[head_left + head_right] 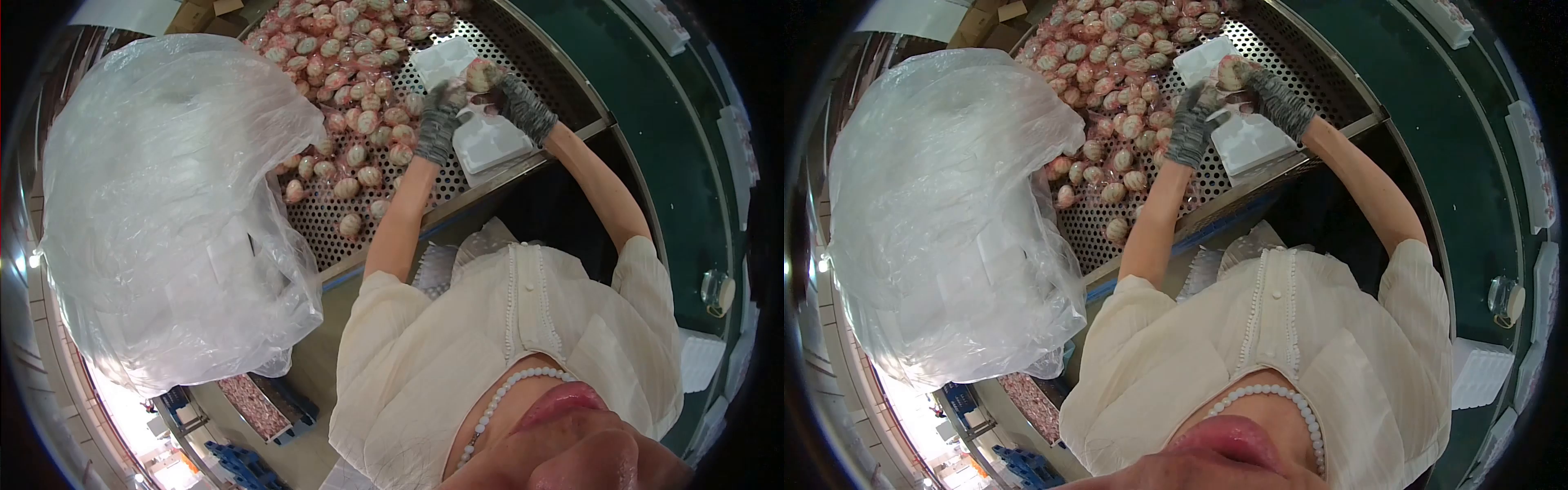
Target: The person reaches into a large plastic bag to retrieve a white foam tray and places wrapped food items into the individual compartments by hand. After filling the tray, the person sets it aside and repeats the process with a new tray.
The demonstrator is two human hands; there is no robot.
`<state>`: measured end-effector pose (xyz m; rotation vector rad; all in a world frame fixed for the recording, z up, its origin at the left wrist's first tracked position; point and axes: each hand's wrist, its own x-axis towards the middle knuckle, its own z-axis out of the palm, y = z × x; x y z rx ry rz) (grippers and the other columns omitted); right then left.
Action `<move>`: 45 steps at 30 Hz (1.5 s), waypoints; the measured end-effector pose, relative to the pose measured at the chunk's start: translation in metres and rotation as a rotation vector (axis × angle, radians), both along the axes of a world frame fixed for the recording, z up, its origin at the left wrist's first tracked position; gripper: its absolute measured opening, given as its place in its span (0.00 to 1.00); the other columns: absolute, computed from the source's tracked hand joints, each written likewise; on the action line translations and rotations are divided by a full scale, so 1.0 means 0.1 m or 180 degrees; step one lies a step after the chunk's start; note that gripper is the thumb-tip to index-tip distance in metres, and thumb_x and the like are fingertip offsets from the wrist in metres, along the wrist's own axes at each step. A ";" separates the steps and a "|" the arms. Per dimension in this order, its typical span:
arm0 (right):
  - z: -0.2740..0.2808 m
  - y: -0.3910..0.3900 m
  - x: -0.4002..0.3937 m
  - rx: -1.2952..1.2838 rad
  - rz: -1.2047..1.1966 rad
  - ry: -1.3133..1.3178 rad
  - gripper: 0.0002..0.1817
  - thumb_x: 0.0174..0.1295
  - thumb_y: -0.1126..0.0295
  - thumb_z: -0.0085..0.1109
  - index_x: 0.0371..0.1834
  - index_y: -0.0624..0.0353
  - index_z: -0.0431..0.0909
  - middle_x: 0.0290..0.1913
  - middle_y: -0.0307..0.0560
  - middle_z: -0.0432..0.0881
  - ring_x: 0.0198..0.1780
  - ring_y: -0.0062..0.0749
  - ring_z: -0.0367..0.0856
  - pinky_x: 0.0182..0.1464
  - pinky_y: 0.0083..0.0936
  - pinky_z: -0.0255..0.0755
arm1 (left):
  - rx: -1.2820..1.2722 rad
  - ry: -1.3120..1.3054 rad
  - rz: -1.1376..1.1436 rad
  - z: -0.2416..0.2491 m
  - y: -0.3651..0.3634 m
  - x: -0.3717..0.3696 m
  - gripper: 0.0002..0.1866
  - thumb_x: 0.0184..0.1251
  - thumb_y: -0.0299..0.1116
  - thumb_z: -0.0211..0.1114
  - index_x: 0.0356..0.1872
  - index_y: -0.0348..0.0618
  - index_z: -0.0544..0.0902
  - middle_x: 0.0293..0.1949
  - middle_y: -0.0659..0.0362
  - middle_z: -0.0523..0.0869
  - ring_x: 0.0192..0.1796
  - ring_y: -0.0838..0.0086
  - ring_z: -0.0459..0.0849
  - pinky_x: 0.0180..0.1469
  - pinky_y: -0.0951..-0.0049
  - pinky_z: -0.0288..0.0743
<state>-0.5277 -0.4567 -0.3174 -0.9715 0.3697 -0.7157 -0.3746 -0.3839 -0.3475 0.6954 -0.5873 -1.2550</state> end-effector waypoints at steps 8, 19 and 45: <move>0.06 -0.21 -0.10 -0.2078 -0.0988 0.1717 0.26 0.47 0.58 0.59 0.48 0.57 0.65 0.36 0.44 0.75 0.33 0.24 0.75 0.34 0.21 0.71 | 0.0936 -0.1658 0.0332 0.25 -0.32 -0.12 0.05 0.48 0.24 0.59 0.27 0.38 0.73 0.22 0.59 0.77 0.16 0.79 0.72 0.15 0.82 0.67; 0.25 0.10 -0.36 -0.4420 -0.0429 0.3557 0.25 0.47 0.51 0.53 0.42 0.59 0.69 0.30 0.51 0.76 0.30 0.39 0.75 0.35 0.29 0.69 | 0.0098 -0.4790 0.0718 -0.15 -0.25 -0.29 0.06 0.42 0.26 0.59 0.24 0.35 0.75 0.21 0.52 0.79 0.23 0.71 0.77 0.28 0.75 0.71; 0.42 -0.04 0.00 -0.4801 0.0962 0.4435 0.22 0.36 0.60 0.63 0.33 0.60 0.70 0.31 0.51 0.76 0.33 0.41 0.76 0.34 0.30 0.69 | -0.0021 -0.4328 0.0495 -0.17 0.01 -0.21 0.10 0.47 0.26 0.57 0.34 0.39 0.78 0.26 0.51 0.79 0.28 0.67 0.78 0.33 0.73 0.72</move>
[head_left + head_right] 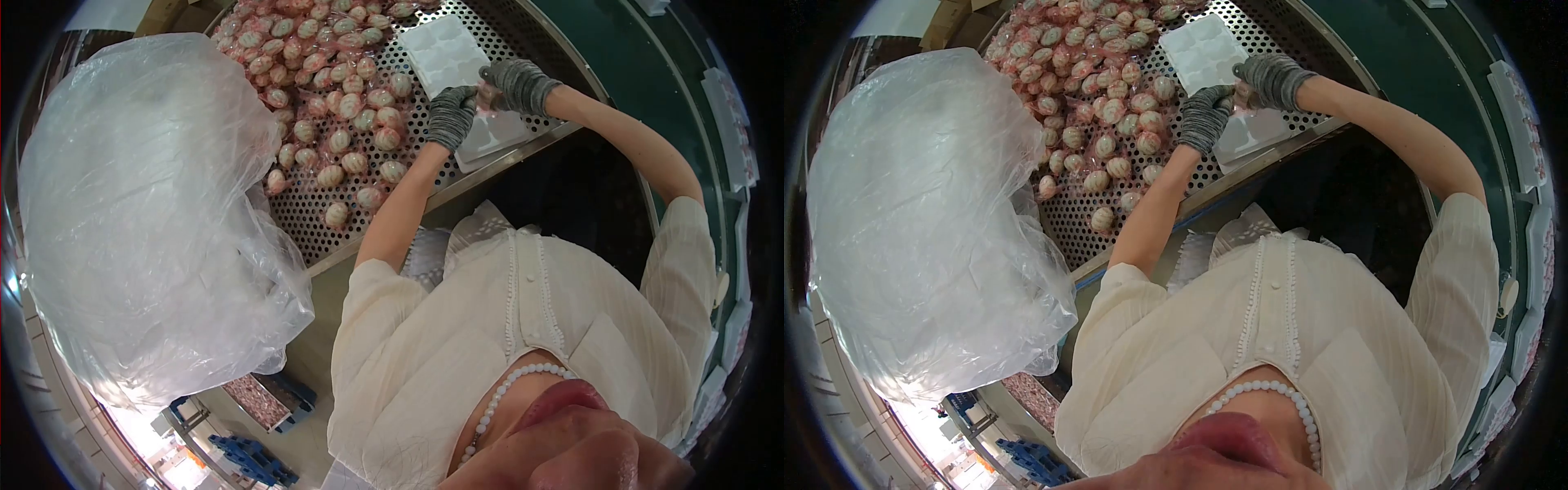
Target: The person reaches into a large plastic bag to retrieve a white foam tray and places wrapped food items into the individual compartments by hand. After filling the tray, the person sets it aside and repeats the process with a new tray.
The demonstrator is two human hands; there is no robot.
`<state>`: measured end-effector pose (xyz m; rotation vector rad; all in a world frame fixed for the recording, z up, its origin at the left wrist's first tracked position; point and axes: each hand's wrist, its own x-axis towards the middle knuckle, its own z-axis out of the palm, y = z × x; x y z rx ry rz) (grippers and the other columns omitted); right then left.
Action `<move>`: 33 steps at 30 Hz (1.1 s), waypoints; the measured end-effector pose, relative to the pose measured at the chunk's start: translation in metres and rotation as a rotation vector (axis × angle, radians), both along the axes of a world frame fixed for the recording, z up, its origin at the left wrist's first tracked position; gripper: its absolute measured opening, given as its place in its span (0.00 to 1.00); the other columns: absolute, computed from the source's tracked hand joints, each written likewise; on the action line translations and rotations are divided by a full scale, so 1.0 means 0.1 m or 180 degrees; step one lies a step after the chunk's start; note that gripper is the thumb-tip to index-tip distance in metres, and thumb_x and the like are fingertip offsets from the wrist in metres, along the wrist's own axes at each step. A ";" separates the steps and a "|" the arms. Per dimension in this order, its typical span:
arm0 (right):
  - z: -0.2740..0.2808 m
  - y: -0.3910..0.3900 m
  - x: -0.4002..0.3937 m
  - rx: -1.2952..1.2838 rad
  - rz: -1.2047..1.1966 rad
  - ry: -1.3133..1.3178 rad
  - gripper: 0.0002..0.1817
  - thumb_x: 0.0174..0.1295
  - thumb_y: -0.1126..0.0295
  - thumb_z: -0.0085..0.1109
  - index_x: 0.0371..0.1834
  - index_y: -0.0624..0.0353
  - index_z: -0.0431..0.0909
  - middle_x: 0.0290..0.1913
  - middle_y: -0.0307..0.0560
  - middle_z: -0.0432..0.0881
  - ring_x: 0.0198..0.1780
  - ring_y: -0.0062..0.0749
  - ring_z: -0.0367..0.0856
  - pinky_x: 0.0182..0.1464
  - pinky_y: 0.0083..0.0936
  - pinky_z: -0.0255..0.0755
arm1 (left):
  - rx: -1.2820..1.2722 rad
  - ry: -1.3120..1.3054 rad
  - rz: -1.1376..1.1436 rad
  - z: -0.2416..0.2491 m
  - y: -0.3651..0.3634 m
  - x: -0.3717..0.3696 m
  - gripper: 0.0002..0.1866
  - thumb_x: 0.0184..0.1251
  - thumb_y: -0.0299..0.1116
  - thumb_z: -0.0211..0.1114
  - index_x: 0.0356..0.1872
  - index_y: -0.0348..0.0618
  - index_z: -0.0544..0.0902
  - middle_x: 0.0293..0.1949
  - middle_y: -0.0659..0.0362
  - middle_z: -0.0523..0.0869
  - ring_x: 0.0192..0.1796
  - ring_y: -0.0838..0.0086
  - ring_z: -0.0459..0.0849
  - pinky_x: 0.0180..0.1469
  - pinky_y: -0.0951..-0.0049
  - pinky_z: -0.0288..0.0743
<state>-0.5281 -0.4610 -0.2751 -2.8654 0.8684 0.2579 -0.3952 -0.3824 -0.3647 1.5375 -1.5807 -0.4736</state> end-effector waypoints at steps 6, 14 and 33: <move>-0.22 -0.16 0.09 0.0162 -0.0137 -0.0058 0.15 0.40 0.64 0.58 0.30 0.61 0.71 0.23 0.52 0.75 0.27 0.42 0.75 0.29 0.30 0.69 | 0.0149 0.0039 -0.0004 0.14 0.06 -0.02 0.11 0.46 0.25 0.56 0.34 0.40 0.78 0.26 0.52 0.78 0.28 0.68 0.78 0.34 0.73 0.72; -0.03 -0.07 -0.11 0.0046 0.0644 -0.0211 0.26 0.35 0.63 0.65 0.40 0.57 0.67 0.34 0.49 0.73 0.34 0.39 0.75 0.38 0.28 0.69 | 0.0860 -0.0267 -0.0445 0.27 0.02 0.04 0.21 0.39 0.31 0.62 0.40 0.39 0.73 0.34 0.51 0.74 0.32 0.66 0.77 0.38 0.71 0.71; -0.27 -0.11 -0.25 -0.0146 0.0618 -0.1066 0.21 0.40 0.64 0.60 0.39 0.58 0.67 0.27 0.48 0.75 0.31 0.41 0.75 0.34 0.31 0.68 | 0.0195 0.0437 -0.0222 -0.06 -0.01 0.05 0.06 0.42 0.25 0.59 0.25 0.35 0.76 0.24 0.52 0.77 0.28 0.66 0.76 0.33 0.72 0.71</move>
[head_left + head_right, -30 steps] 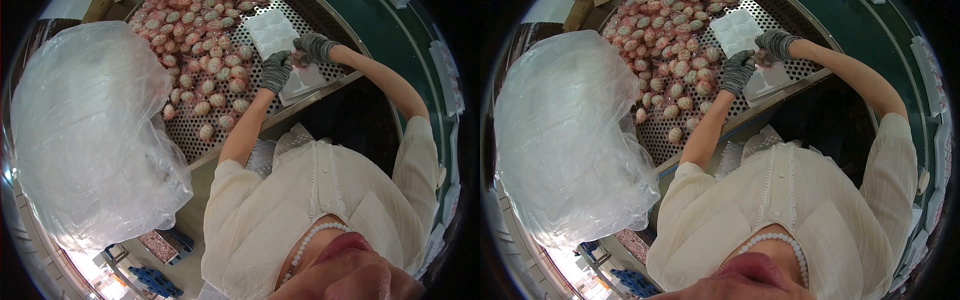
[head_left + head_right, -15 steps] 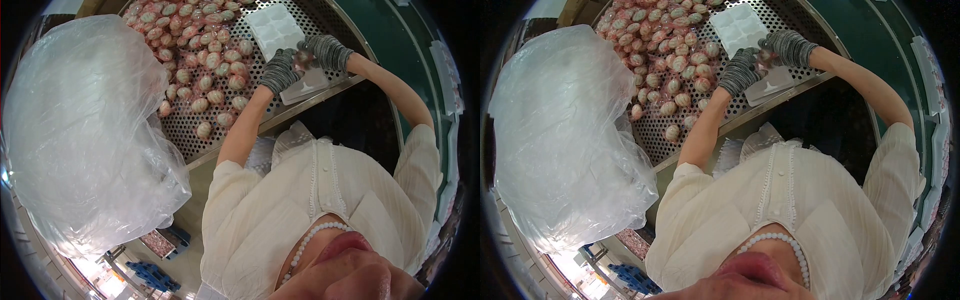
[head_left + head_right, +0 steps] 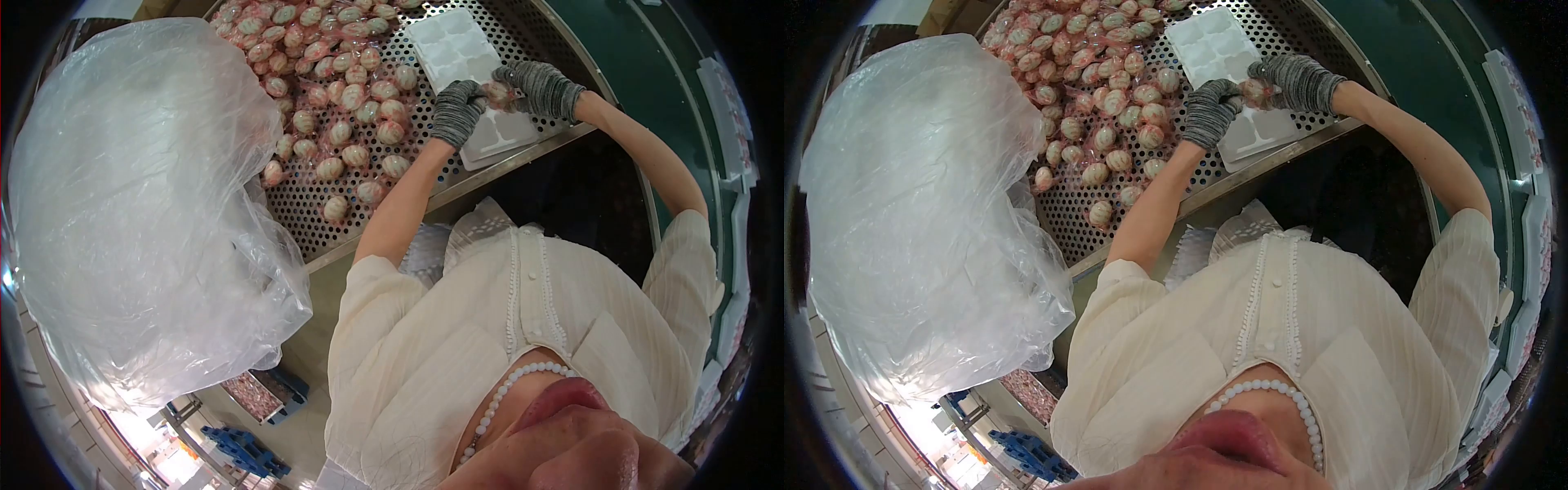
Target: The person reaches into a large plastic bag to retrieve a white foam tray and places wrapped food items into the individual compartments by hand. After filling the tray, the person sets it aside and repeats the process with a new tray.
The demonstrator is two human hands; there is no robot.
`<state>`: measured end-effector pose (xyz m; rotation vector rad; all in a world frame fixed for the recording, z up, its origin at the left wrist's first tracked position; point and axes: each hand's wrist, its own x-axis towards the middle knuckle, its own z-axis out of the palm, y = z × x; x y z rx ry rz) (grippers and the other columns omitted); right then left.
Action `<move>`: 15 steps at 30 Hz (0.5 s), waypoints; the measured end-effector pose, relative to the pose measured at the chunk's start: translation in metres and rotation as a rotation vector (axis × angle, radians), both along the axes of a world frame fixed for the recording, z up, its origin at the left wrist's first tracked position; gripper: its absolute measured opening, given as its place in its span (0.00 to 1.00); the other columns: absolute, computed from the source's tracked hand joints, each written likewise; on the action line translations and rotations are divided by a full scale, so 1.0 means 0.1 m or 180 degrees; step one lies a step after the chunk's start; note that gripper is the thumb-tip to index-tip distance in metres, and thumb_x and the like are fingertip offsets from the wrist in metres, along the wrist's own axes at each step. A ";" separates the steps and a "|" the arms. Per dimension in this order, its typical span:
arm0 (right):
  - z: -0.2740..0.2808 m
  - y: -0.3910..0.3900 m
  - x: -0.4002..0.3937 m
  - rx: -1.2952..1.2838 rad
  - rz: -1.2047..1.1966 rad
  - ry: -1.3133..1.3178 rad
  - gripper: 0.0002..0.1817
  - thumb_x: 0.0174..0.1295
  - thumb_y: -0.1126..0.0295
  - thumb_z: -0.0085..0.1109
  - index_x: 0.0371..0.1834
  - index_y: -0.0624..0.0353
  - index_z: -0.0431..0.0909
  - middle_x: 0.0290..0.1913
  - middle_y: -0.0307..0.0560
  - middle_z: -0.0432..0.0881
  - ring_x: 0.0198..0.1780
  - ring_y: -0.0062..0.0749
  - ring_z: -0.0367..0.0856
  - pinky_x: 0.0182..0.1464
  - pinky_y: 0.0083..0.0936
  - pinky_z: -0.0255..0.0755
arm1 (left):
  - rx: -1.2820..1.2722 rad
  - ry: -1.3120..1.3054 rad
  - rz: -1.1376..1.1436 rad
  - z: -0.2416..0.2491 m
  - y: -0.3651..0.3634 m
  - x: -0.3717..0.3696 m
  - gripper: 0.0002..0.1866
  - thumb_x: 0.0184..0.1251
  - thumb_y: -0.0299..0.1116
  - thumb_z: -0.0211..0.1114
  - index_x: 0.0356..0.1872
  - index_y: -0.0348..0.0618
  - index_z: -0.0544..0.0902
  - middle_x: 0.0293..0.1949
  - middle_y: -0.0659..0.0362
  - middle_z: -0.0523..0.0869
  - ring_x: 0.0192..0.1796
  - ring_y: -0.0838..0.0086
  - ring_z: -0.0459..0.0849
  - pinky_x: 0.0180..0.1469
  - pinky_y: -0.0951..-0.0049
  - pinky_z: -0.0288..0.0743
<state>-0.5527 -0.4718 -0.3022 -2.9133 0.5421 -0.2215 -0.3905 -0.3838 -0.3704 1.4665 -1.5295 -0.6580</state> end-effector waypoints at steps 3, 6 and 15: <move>0.09 0.03 0.05 -0.0111 -0.0010 0.0151 0.19 0.41 0.65 0.59 0.36 0.59 0.68 0.25 0.47 0.75 0.30 0.40 0.75 0.33 0.30 0.69 | 0.0290 0.0579 0.0175 -0.07 -0.04 -0.02 0.06 0.42 0.23 0.57 0.26 0.36 0.75 0.24 0.52 0.77 0.27 0.67 0.76 0.32 0.73 0.71; 0.03 0.06 0.22 -0.0082 -0.0228 0.0608 0.16 0.42 0.66 0.59 0.34 0.58 0.69 0.24 0.47 0.75 0.30 0.38 0.75 0.32 0.29 0.69 | 0.0284 0.0316 0.0383 -0.02 -0.03 -0.07 0.08 0.43 0.22 0.57 0.29 0.36 0.75 0.25 0.53 0.79 0.27 0.73 0.77 0.32 0.76 0.71; -0.01 0.11 0.35 0.0320 -0.0804 0.1043 0.11 0.45 0.67 0.55 0.29 0.62 0.70 0.22 0.51 0.75 0.25 0.37 0.76 0.28 0.28 0.70 | 0.0022 -0.0503 0.0333 0.19 0.08 -0.16 0.11 0.44 0.24 0.56 0.32 0.38 0.76 0.27 0.52 0.76 0.29 0.67 0.78 0.34 0.72 0.72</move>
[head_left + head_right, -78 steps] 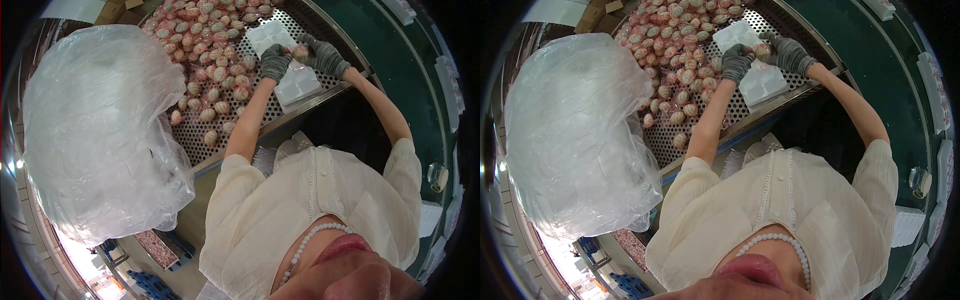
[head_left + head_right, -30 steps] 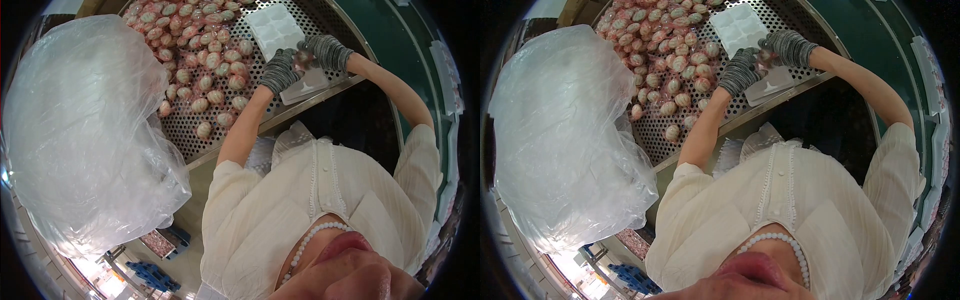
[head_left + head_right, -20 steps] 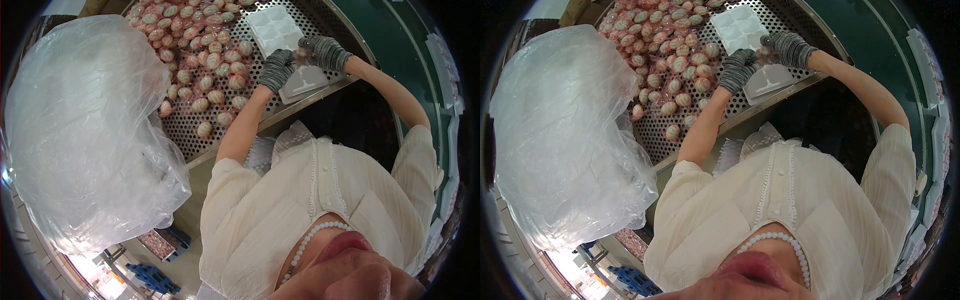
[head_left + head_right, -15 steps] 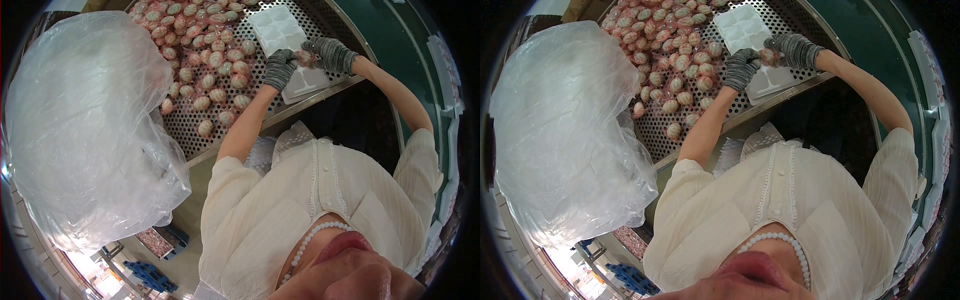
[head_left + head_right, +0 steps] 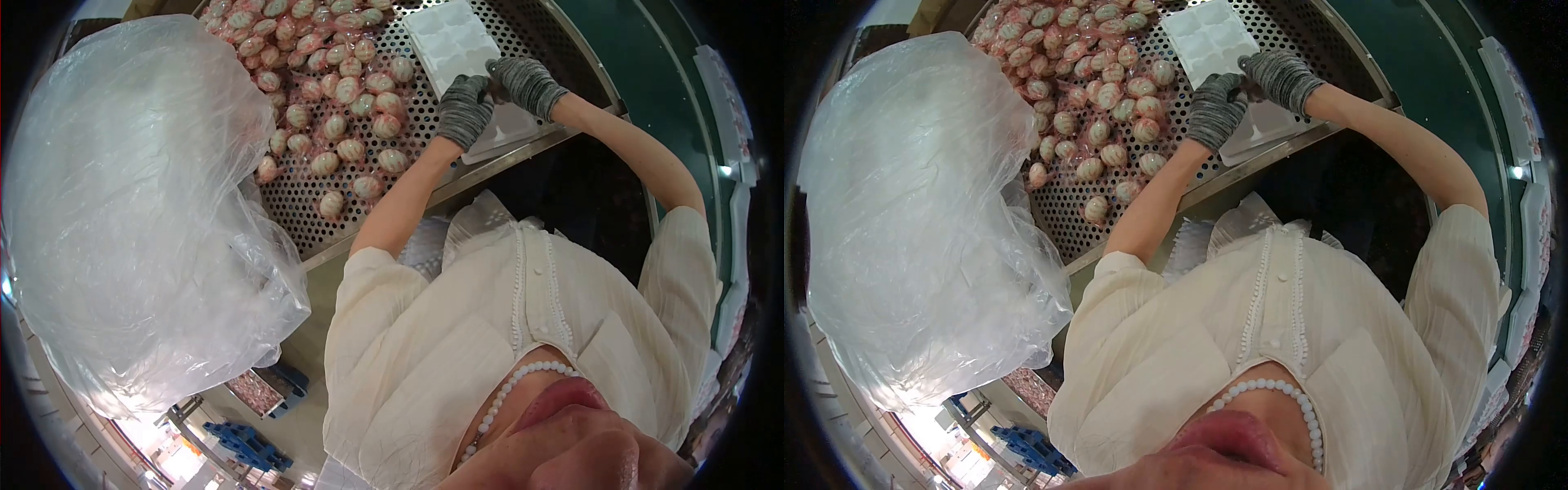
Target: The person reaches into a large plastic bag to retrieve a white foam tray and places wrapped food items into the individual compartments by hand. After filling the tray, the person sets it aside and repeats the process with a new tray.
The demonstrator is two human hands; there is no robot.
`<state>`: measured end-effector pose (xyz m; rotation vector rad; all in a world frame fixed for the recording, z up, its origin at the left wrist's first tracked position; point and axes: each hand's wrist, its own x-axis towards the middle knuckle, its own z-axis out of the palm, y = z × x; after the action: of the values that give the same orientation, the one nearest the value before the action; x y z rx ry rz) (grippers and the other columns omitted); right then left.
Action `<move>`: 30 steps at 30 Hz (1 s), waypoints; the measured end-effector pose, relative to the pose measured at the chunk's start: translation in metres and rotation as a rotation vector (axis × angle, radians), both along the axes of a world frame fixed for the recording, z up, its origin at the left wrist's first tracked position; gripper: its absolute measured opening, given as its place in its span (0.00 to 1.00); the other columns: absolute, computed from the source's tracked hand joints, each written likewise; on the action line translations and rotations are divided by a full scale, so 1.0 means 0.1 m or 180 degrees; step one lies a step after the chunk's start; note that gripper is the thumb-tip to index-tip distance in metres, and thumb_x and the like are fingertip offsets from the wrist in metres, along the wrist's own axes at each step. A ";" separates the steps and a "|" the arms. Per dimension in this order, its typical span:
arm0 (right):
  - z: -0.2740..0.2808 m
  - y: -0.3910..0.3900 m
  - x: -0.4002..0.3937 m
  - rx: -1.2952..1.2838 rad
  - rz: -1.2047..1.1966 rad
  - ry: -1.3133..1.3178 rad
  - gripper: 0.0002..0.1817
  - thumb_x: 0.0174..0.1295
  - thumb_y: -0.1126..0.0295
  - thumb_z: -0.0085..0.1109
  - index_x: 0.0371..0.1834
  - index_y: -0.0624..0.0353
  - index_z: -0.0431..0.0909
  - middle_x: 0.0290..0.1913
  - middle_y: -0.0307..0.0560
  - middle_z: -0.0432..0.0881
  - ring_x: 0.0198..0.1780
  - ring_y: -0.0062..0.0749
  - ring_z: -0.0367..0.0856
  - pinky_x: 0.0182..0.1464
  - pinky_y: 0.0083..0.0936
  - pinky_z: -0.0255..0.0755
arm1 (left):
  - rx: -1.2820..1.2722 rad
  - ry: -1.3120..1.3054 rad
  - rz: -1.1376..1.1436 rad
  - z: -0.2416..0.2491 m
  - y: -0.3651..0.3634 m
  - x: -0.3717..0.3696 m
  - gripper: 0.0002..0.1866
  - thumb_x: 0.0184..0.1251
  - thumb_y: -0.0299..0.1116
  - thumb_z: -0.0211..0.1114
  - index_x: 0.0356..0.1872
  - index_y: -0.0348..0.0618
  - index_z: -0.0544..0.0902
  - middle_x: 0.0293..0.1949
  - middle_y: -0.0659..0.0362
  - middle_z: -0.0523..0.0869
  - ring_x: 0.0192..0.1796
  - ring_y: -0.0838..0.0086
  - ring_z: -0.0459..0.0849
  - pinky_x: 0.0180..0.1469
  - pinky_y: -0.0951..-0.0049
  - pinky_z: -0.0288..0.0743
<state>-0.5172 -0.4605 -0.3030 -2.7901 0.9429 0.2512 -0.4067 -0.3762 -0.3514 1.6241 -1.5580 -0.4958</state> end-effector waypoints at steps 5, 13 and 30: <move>-0.10 -0.17 -0.19 0.0187 0.0304 -0.0526 0.11 0.47 0.64 0.53 0.26 0.61 0.69 0.20 0.50 0.74 0.24 0.38 0.74 0.30 0.29 0.69 | -0.0148 0.0163 0.0037 0.01 0.08 0.00 0.11 0.45 0.27 0.56 0.34 0.40 0.75 0.28 0.50 0.75 0.29 0.63 0.76 0.35 0.68 0.71; -0.14 0.03 0.08 0.0001 0.0218 0.0473 0.10 0.45 0.69 0.54 0.30 0.63 0.71 0.26 0.53 0.76 0.30 0.39 0.77 0.32 0.29 0.70 | 0.0468 -0.1171 -0.0286 0.04 0.01 0.01 0.08 0.45 0.32 0.52 0.25 0.38 0.75 0.25 0.50 0.74 0.30 0.58 0.74 0.35 0.63 0.69; -0.32 -0.03 -0.11 0.0915 0.0249 -0.1093 0.09 0.45 0.72 0.46 0.11 0.61 0.67 0.11 0.48 0.68 0.15 0.31 0.66 0.19 0.24 0.60 | 0.0775 -0.2660 0.0496 -0.40 0.60 1.39 0.16 0.42 0.40 0.61 0.28 0.37 0.76 0.27 0.49 0.77 0.32 0.62 0.75 0.36 0.66 0.69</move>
<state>-0.5287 -0.4636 -0.3349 -2.4977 0.6590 -0.0771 -0.2676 -0.3160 -0.3911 2.2932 -1.9744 0.1231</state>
